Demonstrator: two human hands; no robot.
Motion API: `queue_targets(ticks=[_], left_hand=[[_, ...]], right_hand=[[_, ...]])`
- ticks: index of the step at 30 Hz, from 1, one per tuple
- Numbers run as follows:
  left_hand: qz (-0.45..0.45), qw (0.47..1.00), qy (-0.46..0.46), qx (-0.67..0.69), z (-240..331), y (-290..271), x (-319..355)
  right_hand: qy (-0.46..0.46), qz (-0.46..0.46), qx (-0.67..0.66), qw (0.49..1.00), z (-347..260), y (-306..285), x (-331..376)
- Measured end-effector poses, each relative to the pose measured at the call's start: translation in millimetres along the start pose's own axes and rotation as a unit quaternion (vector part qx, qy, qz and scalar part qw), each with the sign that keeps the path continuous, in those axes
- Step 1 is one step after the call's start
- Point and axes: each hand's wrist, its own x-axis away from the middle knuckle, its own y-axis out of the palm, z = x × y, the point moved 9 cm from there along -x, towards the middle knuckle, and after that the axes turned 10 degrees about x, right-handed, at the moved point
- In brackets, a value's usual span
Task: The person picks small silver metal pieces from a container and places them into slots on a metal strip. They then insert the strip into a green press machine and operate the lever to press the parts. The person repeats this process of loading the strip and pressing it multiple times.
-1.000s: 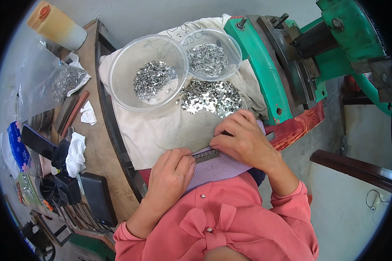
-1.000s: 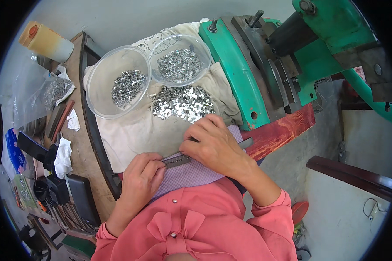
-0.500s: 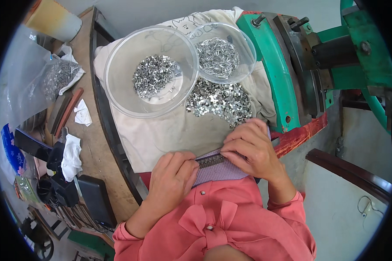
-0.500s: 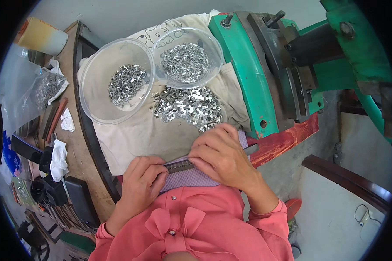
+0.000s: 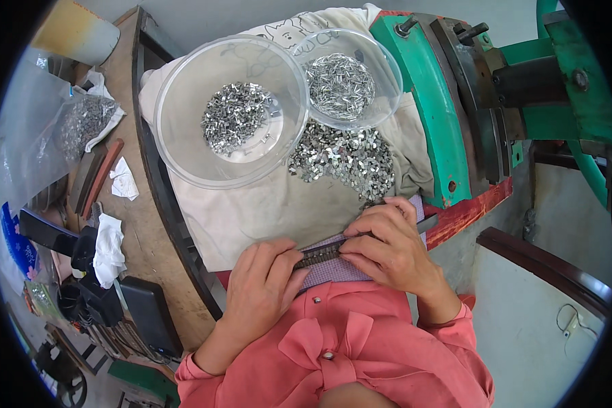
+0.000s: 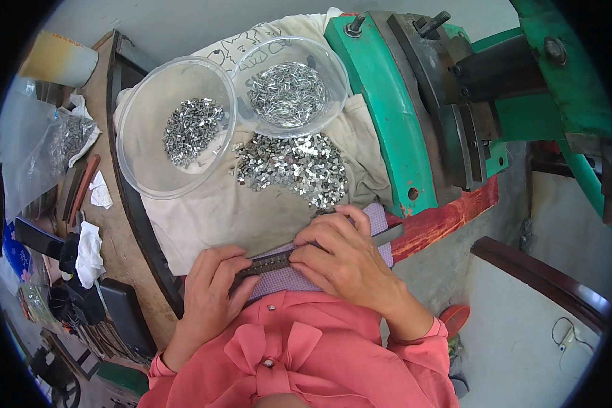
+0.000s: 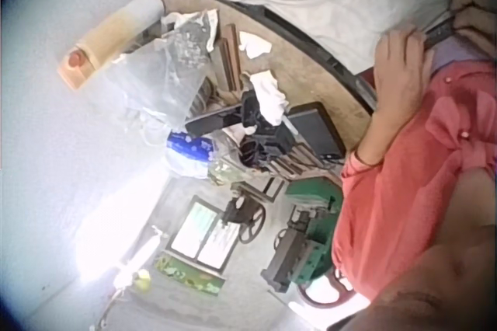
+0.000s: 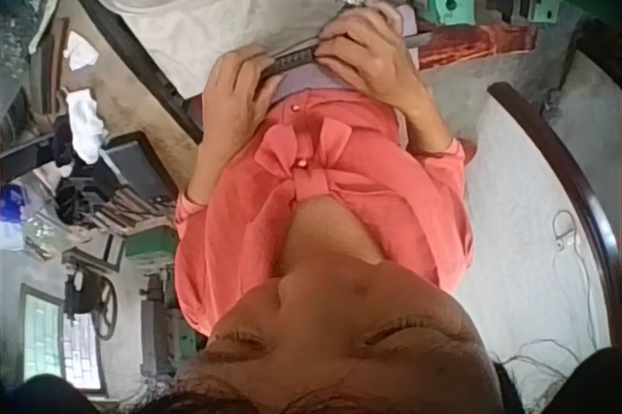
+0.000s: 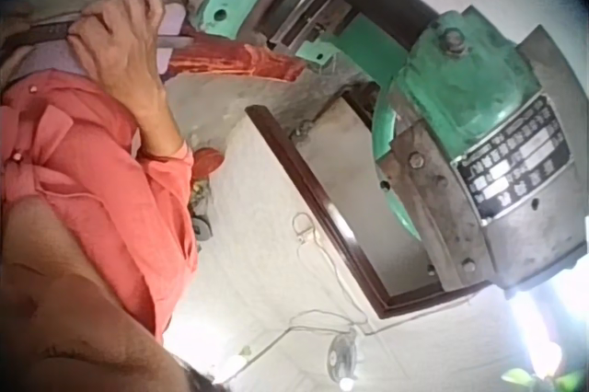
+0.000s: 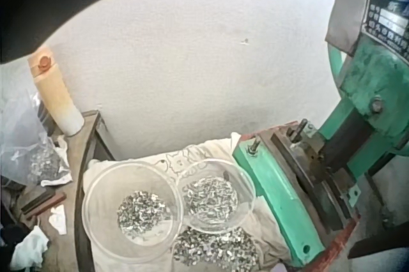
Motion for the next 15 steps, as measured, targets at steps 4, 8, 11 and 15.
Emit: queue_targets(ticks=[4,8,11,15], left_hand=[[0.018,1.000,-0.003,-0.011,-3,-9,9],[0.028,0.999,-0.007,-0.017,-6,-12,19],[0.033,0.999,-0.007,-0.026,-7,-13,22],[0.037,0.999,-0.008,-0.029,-7,-14,23]], right_hand=[[0.001,0.008,0.009,1.000,-1,-3,1],[-0.009,0.030,0.007,0.999,-6,-4,2],[-0.019,0.056,0.017,0.998,-15,-1,0],[-0.041,0.053,0.038,0.997,-25,7,-3]])
